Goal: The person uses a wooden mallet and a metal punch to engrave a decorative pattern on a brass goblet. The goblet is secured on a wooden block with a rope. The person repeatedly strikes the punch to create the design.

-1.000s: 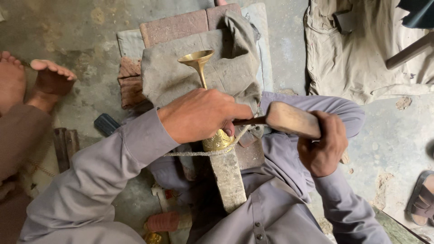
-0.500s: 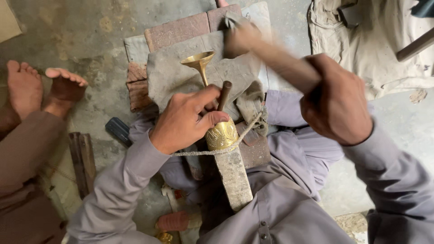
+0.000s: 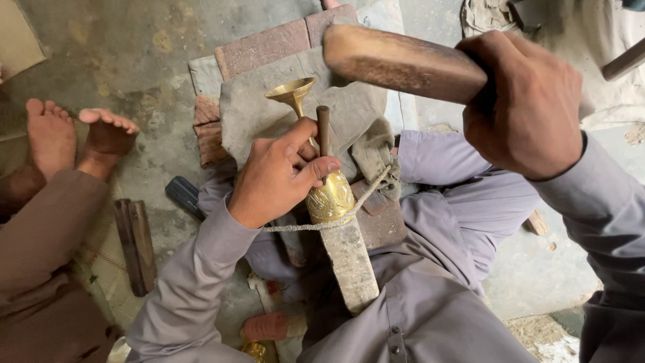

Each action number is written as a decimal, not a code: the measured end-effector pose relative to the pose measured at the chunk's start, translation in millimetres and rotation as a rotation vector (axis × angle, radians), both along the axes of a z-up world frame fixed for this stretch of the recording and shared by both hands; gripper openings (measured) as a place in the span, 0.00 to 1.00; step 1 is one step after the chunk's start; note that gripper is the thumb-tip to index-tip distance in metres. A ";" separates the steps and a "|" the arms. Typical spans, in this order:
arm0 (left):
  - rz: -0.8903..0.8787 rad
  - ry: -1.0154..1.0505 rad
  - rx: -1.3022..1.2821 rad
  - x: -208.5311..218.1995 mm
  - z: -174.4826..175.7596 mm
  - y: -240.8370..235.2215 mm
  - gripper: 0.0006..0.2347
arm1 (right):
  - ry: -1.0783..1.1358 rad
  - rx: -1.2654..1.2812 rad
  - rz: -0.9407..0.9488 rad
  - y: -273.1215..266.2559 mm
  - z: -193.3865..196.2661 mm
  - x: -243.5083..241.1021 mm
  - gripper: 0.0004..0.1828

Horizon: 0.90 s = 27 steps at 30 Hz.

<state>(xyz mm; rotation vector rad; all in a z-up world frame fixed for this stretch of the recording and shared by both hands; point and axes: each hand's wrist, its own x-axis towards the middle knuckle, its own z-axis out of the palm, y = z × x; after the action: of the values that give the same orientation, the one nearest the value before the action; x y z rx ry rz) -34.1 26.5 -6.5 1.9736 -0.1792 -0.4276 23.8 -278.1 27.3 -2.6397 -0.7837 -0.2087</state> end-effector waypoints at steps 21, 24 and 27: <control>-0.224 -0.272 0.182 2.2 13.9 -4.2 0.15 | 0.183 0.220 -0.181 -28.3 -43.0 -56.2 0.19; -0.152 -0.188 0.115 3.9 13.2 -9.8 0.16 | 0.305 0.445 -0.269 -32.7 -49.0 -73.4 0.18; -0.186 -0.189 0.132 10.9 12.1 -15.1 0.17 | 0.244 0.413 -0.329 -37.3 -64.0 -85.2 0.18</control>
<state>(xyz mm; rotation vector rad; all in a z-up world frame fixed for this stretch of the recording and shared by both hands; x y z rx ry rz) -23.2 11.4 5.7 2.1362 -0.4681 -0.3792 -61.5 -315.4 -36.7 -2.3216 -0.1955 -0.1155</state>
